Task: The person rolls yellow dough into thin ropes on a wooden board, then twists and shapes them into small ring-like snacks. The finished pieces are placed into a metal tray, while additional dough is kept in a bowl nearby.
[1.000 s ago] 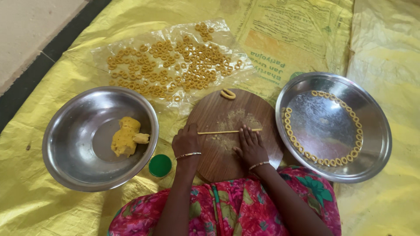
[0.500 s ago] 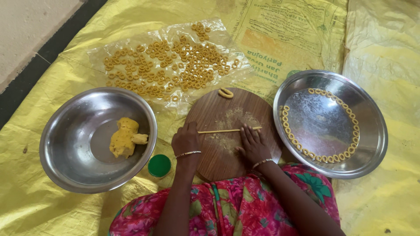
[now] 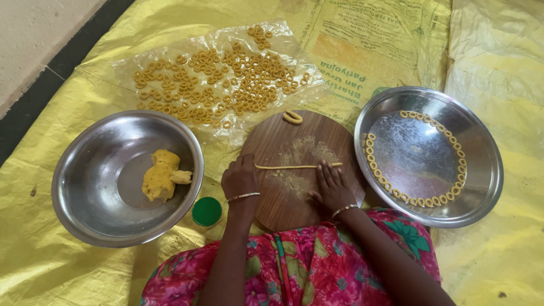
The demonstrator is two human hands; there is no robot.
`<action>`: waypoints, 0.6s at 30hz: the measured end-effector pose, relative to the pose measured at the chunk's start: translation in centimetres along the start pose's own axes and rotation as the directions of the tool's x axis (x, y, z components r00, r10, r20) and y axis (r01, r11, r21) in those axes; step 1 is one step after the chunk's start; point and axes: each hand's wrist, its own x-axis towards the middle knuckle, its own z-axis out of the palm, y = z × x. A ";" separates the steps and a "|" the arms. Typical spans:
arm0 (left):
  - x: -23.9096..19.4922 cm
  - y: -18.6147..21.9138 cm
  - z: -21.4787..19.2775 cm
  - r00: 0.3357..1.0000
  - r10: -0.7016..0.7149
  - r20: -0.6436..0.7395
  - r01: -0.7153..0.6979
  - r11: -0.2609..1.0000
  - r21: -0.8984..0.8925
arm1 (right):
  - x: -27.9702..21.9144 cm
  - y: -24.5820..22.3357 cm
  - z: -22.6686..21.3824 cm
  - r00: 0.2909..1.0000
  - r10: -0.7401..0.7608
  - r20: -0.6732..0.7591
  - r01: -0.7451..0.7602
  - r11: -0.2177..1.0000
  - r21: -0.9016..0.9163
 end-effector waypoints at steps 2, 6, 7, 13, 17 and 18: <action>0.1 0.3 -0.1 1.000 0.006 0.009 -0.006 1.000 0.003 | -0.1 0.3 -0.1 0.999 -0.016 -0.041 0.016 1.000 -0.002; 0.1 0.6 -0.5 1.000 0.017 -0.013 -0.018 1.000 -0.013 | 3.9 1.4 -0.5 0.991 0.007 -0.132 -0.011 1.000 -0.023; 0.0 0.5 -0.7 1.000 0.003 0.003 -0.003 1.000 -0.018 | 4.8 1.5 -0.7 0.991 0.019 -0.132 -0.020 1.000 -0.002; 0.1 0.2 -0.4 1.000 0.006 -0.006 -0.006 1.000 -0.005 | 2.0 1.4 -0.8 0.998 0.006 -0.062 -0.006 1.000 -0.004; 0.2 0.4 0.0 1.000 0.022 0.007 -0.022 1.000 -0.002 | -0.4 1.5 -0.5 0.998 0.023 0.059 -0.020 0.998 -0.063; 0.2 0.5 0.1 1.000 0.025 0.010 -0.025 1.000 0.005 | -0.1 1.7 -0.5 0.996 0.027 0.081 -0.021 0.997 -0.075</action>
